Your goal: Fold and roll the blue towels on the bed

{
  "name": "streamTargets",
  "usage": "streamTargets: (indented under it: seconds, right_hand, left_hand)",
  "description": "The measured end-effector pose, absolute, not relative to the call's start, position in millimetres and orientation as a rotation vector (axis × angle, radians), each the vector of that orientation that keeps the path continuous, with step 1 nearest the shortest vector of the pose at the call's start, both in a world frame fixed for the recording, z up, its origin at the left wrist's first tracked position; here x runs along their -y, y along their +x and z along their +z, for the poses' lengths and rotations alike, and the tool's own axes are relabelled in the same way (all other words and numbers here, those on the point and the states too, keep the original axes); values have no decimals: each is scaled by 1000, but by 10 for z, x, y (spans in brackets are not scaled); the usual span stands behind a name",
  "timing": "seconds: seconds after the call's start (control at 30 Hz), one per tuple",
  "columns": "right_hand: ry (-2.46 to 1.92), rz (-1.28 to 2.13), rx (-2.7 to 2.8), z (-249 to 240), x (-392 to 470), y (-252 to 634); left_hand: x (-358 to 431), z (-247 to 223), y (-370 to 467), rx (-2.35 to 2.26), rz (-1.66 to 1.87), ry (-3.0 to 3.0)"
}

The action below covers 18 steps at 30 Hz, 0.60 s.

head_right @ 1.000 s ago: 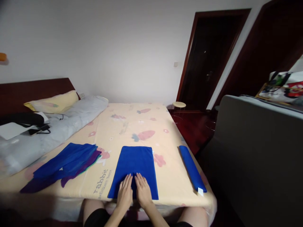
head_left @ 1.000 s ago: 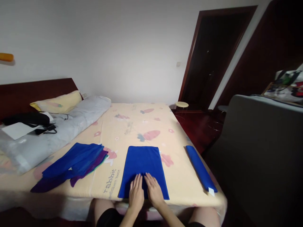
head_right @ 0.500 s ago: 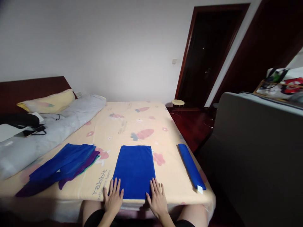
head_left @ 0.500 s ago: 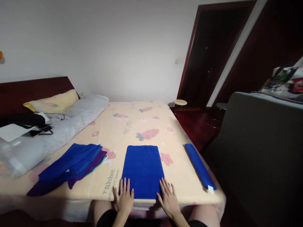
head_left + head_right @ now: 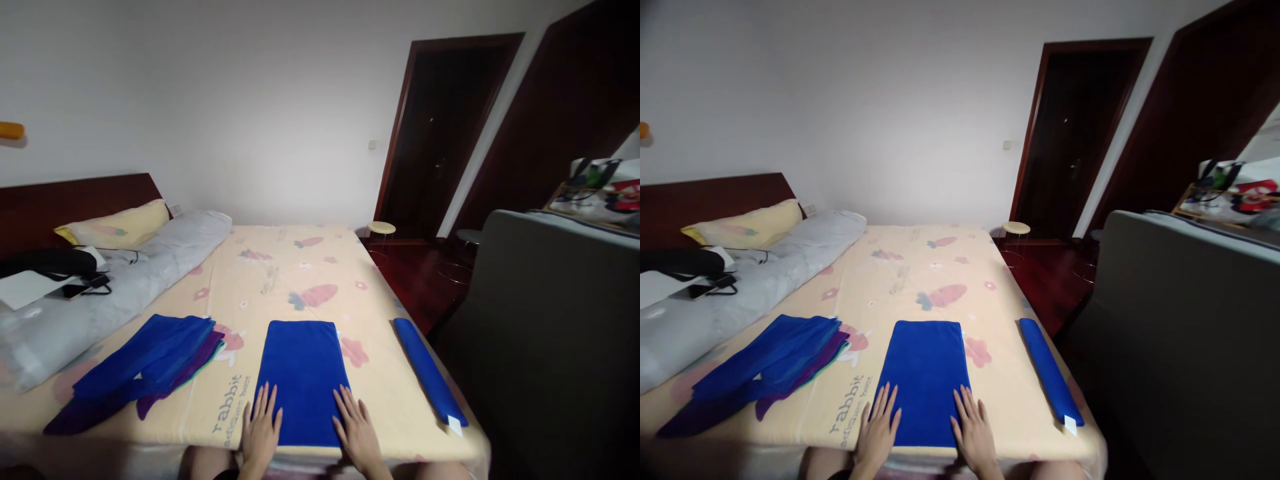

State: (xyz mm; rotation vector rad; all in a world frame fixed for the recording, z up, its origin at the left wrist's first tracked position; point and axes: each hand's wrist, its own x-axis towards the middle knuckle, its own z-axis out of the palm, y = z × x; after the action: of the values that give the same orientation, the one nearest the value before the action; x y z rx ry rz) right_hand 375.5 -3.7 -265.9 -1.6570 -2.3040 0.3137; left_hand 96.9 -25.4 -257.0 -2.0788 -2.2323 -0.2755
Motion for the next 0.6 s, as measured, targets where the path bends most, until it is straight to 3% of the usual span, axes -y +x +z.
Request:
streamTargets:
  seconds: [0.23, 0.37, 0.5, 0.6]
  right_hand:
    - [-1886, 322, 2258, -2433, -129, 3676]
    - [-1649, 435, 2342, -2253, -351, 3170]
    - [-1445, 511, 2441, -2371, -440, 3046]
    - [-1581, 408, 2339, -2538, -468, 3382]
  left_hand:
    - [232, -2385, 993, 2329, -75, -1877]
    - [-87, -2233, 1427, 2270, -126, -2157]
    - [-267, -2287, 1481, 2205, -155, -2492]
    - [-250, -2400, 1167, 2228, -236, -2403]
